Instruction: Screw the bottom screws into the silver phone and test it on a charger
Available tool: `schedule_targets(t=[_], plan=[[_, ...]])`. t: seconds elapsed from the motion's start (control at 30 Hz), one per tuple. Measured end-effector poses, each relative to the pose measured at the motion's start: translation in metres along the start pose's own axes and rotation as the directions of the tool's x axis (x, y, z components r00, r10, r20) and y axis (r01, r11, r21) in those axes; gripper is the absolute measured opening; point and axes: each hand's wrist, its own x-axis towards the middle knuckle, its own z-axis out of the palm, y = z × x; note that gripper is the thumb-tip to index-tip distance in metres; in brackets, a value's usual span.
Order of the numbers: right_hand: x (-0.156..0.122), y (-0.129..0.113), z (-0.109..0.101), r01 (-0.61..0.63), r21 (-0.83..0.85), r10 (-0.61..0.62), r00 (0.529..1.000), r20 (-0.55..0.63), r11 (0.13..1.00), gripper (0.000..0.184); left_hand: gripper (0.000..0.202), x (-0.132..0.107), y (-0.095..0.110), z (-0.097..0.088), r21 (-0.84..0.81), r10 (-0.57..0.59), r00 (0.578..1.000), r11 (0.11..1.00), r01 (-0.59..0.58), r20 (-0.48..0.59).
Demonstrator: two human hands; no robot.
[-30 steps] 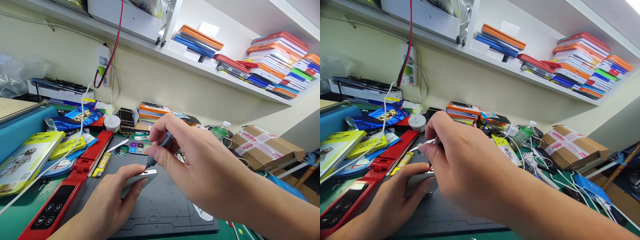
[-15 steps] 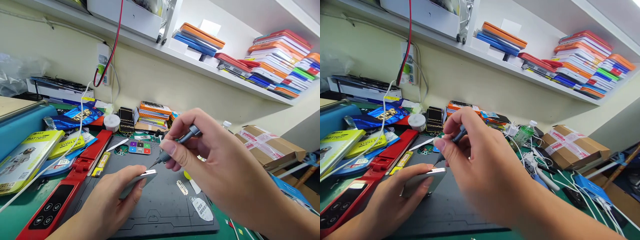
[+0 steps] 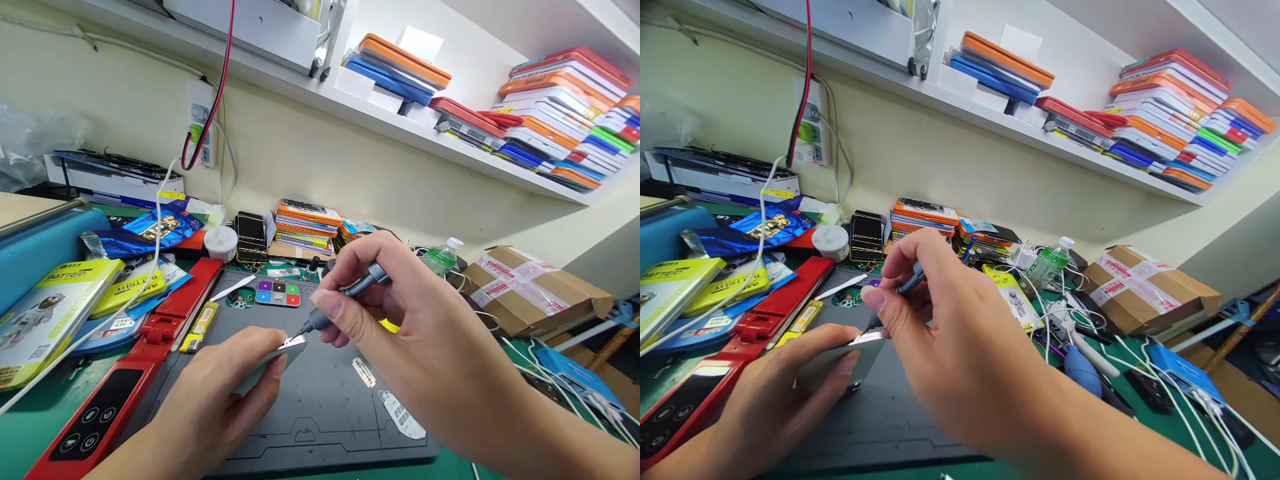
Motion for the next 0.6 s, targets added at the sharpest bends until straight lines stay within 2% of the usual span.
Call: schedule_targets(t=[0.13, 0.6], plan=[[0.0009, 0.0023, 0.0007, -0.003, 0.008, 0.003, 1.0, 0.012, 1.0, 0.012, 0.031, -0.0008, -0.0014, 0.0002, 0.025, 0.016, 0.999, 1.0, -0.015, -0.029], [-0.0008, -0.0001, 0.0002, 0.006, -0.006, -0.006, 1.0, 0.007, 1.0, 0.011, 0.031, -0.0006, -0.0011, 0.0017, 0.028, 0.001, 1.0, 1.0, 0.0, -0.02]])
